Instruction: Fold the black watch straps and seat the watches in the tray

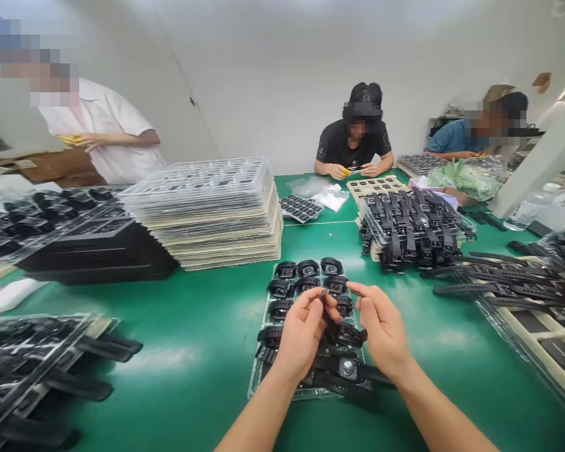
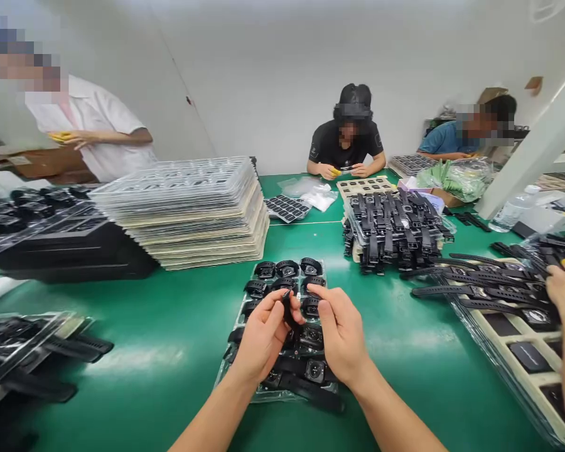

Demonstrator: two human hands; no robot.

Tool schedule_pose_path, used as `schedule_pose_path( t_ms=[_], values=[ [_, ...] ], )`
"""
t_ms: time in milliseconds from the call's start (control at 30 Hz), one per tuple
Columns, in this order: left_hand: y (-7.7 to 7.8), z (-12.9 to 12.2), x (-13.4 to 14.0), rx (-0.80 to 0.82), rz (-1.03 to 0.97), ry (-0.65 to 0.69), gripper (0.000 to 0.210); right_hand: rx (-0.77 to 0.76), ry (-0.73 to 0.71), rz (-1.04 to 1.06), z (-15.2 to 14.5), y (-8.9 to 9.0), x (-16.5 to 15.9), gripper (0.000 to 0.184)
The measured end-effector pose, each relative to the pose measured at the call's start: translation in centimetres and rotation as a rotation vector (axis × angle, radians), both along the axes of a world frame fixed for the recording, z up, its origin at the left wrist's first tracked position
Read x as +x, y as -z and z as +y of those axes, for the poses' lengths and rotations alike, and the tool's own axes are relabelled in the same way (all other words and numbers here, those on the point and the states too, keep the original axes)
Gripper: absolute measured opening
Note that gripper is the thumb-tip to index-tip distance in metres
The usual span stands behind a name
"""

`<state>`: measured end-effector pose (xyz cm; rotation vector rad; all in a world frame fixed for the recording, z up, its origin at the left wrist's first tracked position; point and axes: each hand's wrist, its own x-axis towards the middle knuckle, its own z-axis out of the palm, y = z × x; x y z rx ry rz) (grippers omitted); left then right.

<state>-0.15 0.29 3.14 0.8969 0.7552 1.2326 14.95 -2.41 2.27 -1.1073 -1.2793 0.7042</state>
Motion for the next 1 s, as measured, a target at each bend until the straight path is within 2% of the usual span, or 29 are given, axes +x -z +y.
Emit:
schedule_pose_path(
  t_ms=[67, 233, 467, 667, 800, 833, 900, 1000],
  values=[
    [-0.1, -0.1, 0.1, -0.020, -0.043, 0.014, 0.040, 0.044, 0.010, -0.086, 0.0, 0.1, -0.2, 0.030],
    [0.2, -0.3, 0.0, -0.045, 0.034, 0.009, 0.048, 0.044, -0.012, -0.063, -0.2, 0.5, -1.3, 0.015],
    [0.2, -0.9, 0.4, 0.058, 0.201, -0.053, 0.037, 0.034, 0.112, 0.018, -0.2, 1.6, -2.2, 0.013],
    [0.0, -0.9, -0.1, 0.048, 0.244, -0.064, 0.036, 0.135, 0.035, 0.085, 0.3, 0.8, -2.7, 0.007],
    [0.6, -0.2, -0.2, -0.059, 0.270, -0.122, 0.045, 0.187, 0.061, 0.105, 0.6, -0.2, -3.2, 0.007],
    [0.8, 0.1, -0.2, -0.105, 0.252, -0.082, 0.046, 0.199, 0.085, 0.148, 0.9, -0.3, -3.4, 0.006],
    [1.1, 0.7, 0.2, -0.162, 0.204, -0.154, 0.054, 0.206, 0.131, 0.181, 1.5, -0.2, -3.6, 0.011],
    [1.0, 1.0, 0.8, -0.249, 0.147, -0.148, 0.061, 0.193, 0.182, 0.234, 2.2, 0.2, -4.0, 0.022]
  ],
)
